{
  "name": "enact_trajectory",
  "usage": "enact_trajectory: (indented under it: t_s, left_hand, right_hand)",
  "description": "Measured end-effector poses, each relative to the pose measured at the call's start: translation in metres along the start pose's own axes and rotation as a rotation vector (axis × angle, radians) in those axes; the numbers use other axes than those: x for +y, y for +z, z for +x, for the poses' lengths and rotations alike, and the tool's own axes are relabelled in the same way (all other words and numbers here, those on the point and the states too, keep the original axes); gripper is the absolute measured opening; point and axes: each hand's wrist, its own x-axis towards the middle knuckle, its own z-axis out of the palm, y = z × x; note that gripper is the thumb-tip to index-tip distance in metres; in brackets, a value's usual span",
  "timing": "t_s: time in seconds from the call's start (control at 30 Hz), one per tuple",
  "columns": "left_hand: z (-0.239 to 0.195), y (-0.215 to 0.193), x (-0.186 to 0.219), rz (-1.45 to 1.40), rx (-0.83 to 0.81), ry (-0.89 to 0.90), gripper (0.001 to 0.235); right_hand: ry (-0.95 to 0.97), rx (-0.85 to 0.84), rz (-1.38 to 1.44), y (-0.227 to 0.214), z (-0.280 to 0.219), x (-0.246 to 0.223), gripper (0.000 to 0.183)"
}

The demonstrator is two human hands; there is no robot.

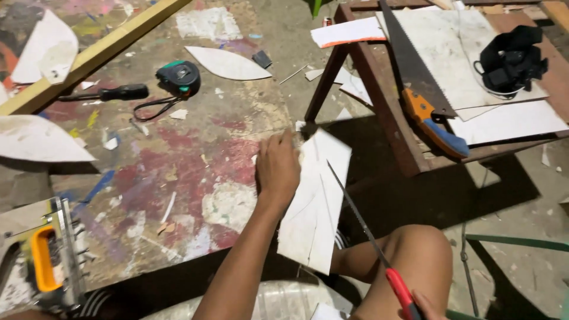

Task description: Using a utility knife to cut a curved shape out of a white board following a marked line.

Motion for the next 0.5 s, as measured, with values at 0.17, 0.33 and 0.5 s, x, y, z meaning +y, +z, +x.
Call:
enact_trajectory:
  t_s: [0.17,0.33,0.5]
  left_hand:
    - [-0.032,0.021,-0.017,0.554,0.035,0.365,0.069]
    - [-0.036,0.019,-0.032,0.549,0.051,0.415,0.055]
    - [-0.036,0.019,-0.028,0.523,0.04,0.417,0.055]
  right_hand:
    - [-0.013,-0.009,-0.131,0.032,-0.106,-0.238,0.063]
    - [-0.263,0.144,-0.253,0.037,-0.125,-0.274,0.056]
    - [-0.342,0.184,-0.279,0.034,-0.119,-0.282,0.055]
